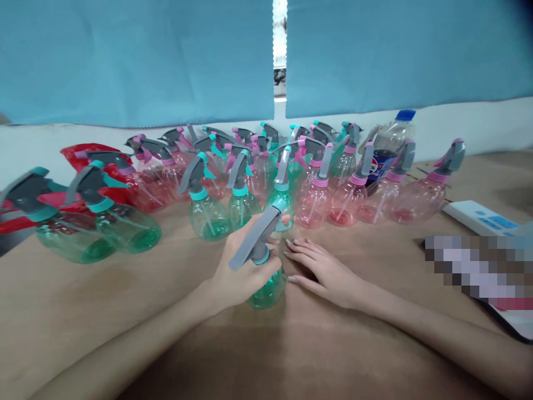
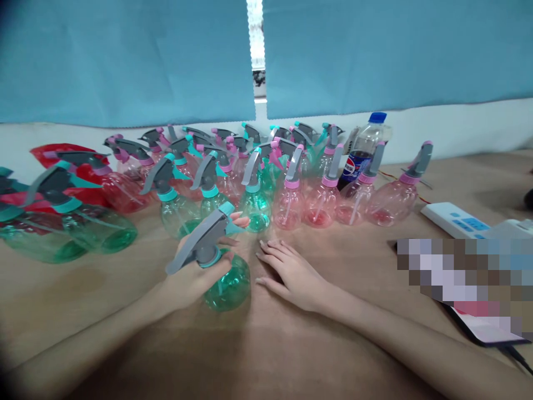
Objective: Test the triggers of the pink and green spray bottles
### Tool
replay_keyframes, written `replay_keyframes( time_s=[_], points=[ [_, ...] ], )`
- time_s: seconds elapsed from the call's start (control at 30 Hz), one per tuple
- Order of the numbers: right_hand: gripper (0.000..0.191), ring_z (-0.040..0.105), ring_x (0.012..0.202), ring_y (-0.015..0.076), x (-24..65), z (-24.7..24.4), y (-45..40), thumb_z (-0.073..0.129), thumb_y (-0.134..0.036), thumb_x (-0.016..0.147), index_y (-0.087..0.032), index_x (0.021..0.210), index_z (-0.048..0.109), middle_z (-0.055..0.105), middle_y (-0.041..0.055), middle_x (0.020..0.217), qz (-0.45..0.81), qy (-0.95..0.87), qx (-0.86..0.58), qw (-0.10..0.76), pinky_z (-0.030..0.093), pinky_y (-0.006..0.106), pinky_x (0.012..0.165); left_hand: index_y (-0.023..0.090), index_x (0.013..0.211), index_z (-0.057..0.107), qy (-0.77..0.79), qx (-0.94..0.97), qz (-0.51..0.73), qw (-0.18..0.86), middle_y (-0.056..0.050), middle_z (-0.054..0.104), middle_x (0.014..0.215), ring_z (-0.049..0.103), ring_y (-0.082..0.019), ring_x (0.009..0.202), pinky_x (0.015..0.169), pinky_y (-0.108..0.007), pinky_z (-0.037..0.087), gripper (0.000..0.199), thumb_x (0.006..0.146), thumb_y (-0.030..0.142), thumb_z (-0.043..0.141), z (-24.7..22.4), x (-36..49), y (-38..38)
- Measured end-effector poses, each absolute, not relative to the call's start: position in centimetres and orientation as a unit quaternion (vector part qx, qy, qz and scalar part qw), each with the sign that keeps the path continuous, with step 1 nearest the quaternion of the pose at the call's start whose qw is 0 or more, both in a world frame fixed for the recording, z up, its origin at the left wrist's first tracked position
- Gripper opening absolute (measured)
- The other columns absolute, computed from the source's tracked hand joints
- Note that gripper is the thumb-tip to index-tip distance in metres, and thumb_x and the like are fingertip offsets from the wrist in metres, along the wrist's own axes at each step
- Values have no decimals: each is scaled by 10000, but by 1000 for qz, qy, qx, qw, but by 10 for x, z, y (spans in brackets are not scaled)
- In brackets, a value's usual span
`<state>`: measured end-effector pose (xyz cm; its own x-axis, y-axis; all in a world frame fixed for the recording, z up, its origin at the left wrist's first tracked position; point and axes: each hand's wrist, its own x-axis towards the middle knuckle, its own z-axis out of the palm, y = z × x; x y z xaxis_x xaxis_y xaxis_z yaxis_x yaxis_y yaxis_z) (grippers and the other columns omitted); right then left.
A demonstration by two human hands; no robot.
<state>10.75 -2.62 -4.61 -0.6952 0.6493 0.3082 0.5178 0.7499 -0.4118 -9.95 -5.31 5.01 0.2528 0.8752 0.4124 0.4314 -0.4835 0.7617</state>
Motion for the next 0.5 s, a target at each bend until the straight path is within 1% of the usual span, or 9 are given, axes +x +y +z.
replay_keyframes(
  time_s=[0.07, 0.13, 0.2, 0.33, 0.5],
  points=[
    [508, 418, 1364, 289, 107, -47, -27, 499, -469, 942, -179, 1358, 515, 514, 129, 1429, 145, -909, -324, 220, 337, 539, 1130, 259, 1160, 575, 427, 752, 431, 258, -29, 688, 1044, 700, -176, 826, 783, -338, 582, 540, 668, 41, 528, 49, -99, -53],
    [509, 411, 1369, 292, 107, -47, -27, 501, -471, 941, -177, 1357, 516, 499, 128, 1442, 144, -908, -327, 221, 338, 543, 1130, 251, 1186, 573, 422, 755, 434, 253, -40, 683, 1096, 693, -171, 835, 787, -332, 580, 545, 683, 44, 538, 49, -99, -53],
    [509, 411, 1369, 294, 107, -47, -27, 499, -471, 943, -174, 1356, 517, 497, 126, 1444, 143, -908, -328, 218, 335, 548, 1130, 241, 1200, 573, 423, 755, 434, 251, -44, 688, 1076, 685, -169, 808, 765, -327, 579, 542, 690, 57, 550, 48, -99, -54],
    [511, 409, 1371, 285, 107, -47, -26, 487, -471, 950, -152, 1348, 522, 500, 128, 1443, 139, -911, -329, 206, 326, 535, 1139, 224, 1204, 576, 433, 749, 432, 254, -22, 687, 966, 657, -151, 737, 733, -309, 570, 532, 696, 66, 552, 48, -98, -54],
    [526, 396, 1378, 283, 108, -48, -25, 469, -474, 957, -142, 1362, 509, 489, 129, 1451, 136, -914, -330, 195, 311, 529, 1149, 191, 1178, 584, 445, 738, 436, 259, -40, 682, 1035, 660, -145, 770, 735, -284, 549, 512, 684, 62, 539, 49, -97, -54]
  ],
)
